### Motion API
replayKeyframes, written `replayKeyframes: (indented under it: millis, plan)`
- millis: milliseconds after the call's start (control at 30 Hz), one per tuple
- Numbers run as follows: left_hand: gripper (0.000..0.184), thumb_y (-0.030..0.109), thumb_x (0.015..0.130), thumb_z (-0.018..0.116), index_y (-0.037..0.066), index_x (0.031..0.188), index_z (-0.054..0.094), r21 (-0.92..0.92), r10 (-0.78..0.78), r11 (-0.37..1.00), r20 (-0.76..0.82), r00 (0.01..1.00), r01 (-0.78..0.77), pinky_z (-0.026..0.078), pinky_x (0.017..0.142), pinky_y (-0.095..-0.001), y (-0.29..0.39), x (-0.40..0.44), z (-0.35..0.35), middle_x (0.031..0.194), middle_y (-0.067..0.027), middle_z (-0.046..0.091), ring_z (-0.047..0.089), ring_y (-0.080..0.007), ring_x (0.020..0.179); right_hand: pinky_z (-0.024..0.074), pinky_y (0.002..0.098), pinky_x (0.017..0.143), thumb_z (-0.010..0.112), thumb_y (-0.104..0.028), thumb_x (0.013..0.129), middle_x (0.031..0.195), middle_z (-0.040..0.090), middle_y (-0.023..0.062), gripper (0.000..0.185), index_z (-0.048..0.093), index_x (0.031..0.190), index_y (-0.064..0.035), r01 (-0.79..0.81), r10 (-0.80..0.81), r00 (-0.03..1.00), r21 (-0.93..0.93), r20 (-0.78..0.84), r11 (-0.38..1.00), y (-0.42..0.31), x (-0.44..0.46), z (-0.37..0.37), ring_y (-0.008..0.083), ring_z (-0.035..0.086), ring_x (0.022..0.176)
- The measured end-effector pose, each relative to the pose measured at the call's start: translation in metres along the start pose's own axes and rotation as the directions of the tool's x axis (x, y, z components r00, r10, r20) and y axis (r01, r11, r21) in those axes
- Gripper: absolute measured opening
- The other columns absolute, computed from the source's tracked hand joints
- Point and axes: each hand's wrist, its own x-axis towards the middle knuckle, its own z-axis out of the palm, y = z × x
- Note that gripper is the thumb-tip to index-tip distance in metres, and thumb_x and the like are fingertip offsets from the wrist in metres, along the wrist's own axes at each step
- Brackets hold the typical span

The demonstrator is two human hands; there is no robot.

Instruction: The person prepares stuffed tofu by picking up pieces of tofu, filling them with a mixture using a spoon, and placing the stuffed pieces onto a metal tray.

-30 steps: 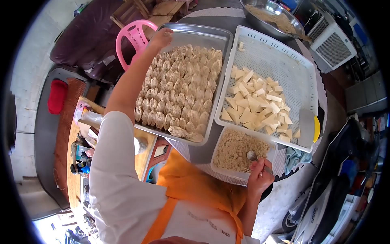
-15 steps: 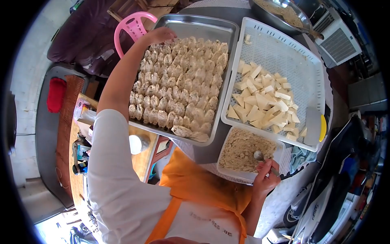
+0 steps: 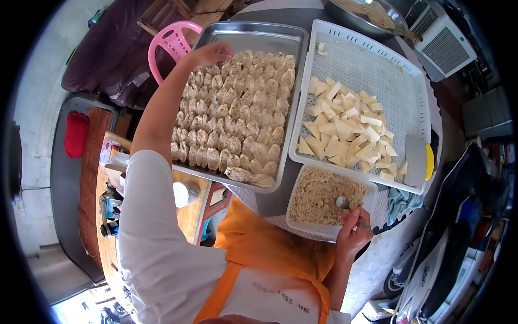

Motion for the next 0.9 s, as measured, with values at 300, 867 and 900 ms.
replayKeyframes:
  millis: [300,867,900]
  plan:
    - [0.019,0.017,0.091,0.061,0.005,0.105,0.065,0.084,0.064,0.995,-0.051,0.997,-0.06,0.044,0.07,-0.0277,-0.001,0.002,-0.001,0.088,-0.0024,0.063,0.054,-0.0115,0.078,0.0483,0.0257,0.046,0.052,-0.004,0.093,0.07,0.065,0.012,0.019,0.063,0.082,0.0067,-0.052,0.053,0.999,0.024,-0.015,0.998,-0.002,0.0,0.0,0.0152,0.062,0.05]
    - [0.055,0.052,0.096,0.042,0.004,0.107,0.066,0.215,-0.221,0.946,-0.112,0.969,0.241,0.044,0.087,-0.0372,0.052,-0.004,0.0,0.106,-0.0133,0.065,0.057,-0.0253,0.099,0.048,0.0254,0.047,0.053,-0.003,0.093,0.068,0.064,0.0111,0.018,0.062,0.081,0.0068,0.008,-0.008,1.0,0.011,-0.014,1.0,0.002,0.0,-0.001,0.0145,0.062,0.051]
    - [0.053,0.05,0.096,0.044,0.003,0.106,0.066,0.334,-0.198,0.912,-0.146,0.969,0.237,0.045,0.086,-0.0374,0.053,0.002,-0.002,0.103,-0.0152,0.065,0.059,-0.027,0.097,0.0479,0.0251,0.047,0.053,-0.003,0.093,0.068,0.064,0.011,0.018,0.063,0.081,0.0066,-0.005,0.005,1.0,0.017,-0.005,1.0,0.0,0.001,-0.001,0.0143,0.062,0.051]
